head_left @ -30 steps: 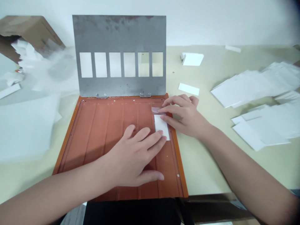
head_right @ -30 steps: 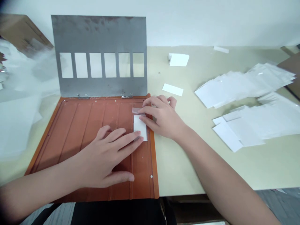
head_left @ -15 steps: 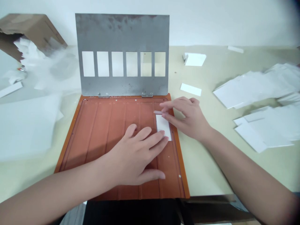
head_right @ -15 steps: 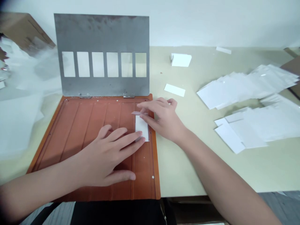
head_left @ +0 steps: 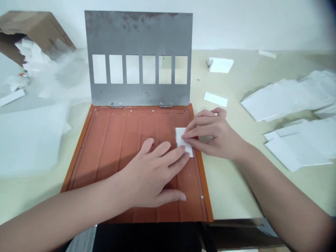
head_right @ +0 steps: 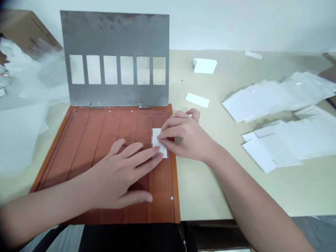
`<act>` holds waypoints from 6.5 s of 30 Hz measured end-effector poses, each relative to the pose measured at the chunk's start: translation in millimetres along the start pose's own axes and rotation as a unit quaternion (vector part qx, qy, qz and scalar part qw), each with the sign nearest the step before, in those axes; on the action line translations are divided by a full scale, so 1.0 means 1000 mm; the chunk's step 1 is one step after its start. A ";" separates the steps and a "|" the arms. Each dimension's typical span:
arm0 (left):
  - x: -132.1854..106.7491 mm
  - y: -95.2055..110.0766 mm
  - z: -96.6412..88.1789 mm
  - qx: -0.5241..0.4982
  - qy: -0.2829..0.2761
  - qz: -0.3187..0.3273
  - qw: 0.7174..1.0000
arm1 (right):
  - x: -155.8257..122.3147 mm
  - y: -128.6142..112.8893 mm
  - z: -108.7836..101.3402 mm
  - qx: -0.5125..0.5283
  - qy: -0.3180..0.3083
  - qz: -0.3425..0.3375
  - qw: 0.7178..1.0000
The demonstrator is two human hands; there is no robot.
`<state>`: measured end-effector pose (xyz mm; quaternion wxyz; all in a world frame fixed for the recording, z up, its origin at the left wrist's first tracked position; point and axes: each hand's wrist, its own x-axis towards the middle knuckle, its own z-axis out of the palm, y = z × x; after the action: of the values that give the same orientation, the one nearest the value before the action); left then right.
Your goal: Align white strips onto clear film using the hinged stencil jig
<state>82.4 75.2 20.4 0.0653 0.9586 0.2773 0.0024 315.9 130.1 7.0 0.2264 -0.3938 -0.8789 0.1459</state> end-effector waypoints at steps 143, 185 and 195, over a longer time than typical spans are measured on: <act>0.000 0.002 -0.001 0.007 -0.009 0.001 1.000 | -0.005 -0.005 -0.002 -0.083 0.006 -0.044 0.996; -0.001 0.000 0.003 -0.008 0.013 0.006 1.000 | -0.005 0.004 -0.009 -0.007 -0.054 -0.003 0.999; 0.000 -0.008 0.005 -0.010 0.037 0.017 0.999 | -0.001 0.010 0.004 -0.044 -0.009 0.056 0.997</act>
<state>78.4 81.4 14.8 0.0643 0.9618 0.2630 0.0415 320.3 135.3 -1.0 0.1927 -0.4503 -0.8632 0.1228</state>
